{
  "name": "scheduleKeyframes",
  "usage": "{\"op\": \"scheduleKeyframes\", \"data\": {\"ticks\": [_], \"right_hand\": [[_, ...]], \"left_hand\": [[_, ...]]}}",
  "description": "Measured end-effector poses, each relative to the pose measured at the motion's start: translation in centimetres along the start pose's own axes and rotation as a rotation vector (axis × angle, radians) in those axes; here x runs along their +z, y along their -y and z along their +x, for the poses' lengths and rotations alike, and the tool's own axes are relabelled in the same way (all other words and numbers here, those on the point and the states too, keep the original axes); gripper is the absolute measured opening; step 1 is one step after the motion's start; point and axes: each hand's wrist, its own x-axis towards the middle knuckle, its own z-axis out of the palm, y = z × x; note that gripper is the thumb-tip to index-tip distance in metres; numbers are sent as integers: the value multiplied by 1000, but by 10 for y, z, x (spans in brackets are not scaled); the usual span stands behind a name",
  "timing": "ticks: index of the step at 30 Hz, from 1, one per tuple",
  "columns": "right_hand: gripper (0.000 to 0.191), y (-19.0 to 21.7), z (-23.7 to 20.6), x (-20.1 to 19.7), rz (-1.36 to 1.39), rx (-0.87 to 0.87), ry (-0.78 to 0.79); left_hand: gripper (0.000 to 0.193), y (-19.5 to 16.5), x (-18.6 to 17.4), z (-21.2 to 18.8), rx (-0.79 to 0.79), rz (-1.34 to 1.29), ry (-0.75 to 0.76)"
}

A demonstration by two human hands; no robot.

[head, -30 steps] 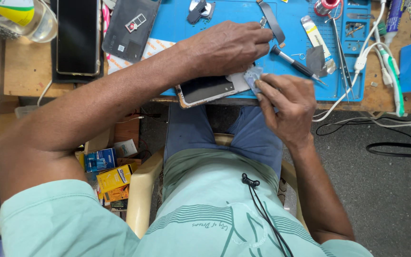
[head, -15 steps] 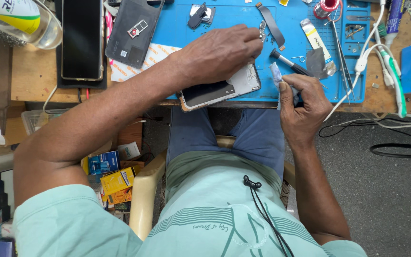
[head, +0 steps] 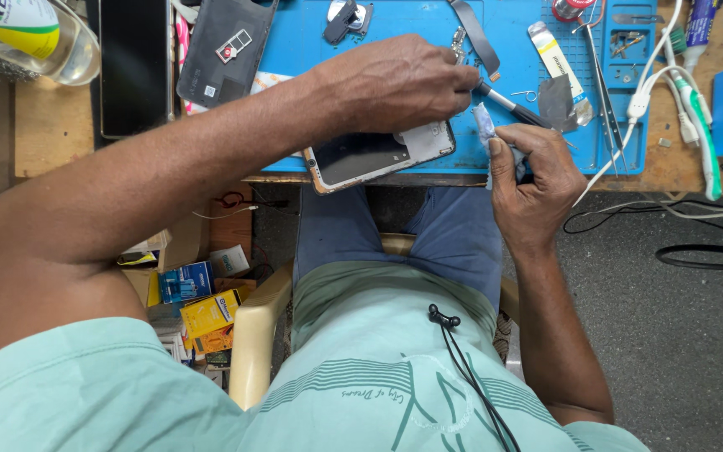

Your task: The person works on a disassembled smartphone at a repair bench, handling the phone frame and a replacement screen assembly, then uses tweezers on small components. They test a small feature phone showing a charging icon, apply liquid from a spray bottle to a cloth, and wipe the phone frame and screen surfaces.

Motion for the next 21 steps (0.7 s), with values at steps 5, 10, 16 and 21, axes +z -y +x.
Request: {"op": "scheduleKeyframes", "data": {"ticks": [5, 10, 16, 21], "right_hand": [[8, -2, 0, -1, 12, 4, 2], [9, -3, 0, -3, 28, 25, -7], [8, -2, 0, -4, 26, 19, -11], [9, 2, 2, -4, 34, 29, -7]], "left_hand": [[7, 16, 6, -4, -140, -235, 18], [13, 2, -25, -26, -232, -357, -128], [23, -75, -48, -29, -164, -455, -40], [8, -37, -35, -28, -371, -148, -123]]}}
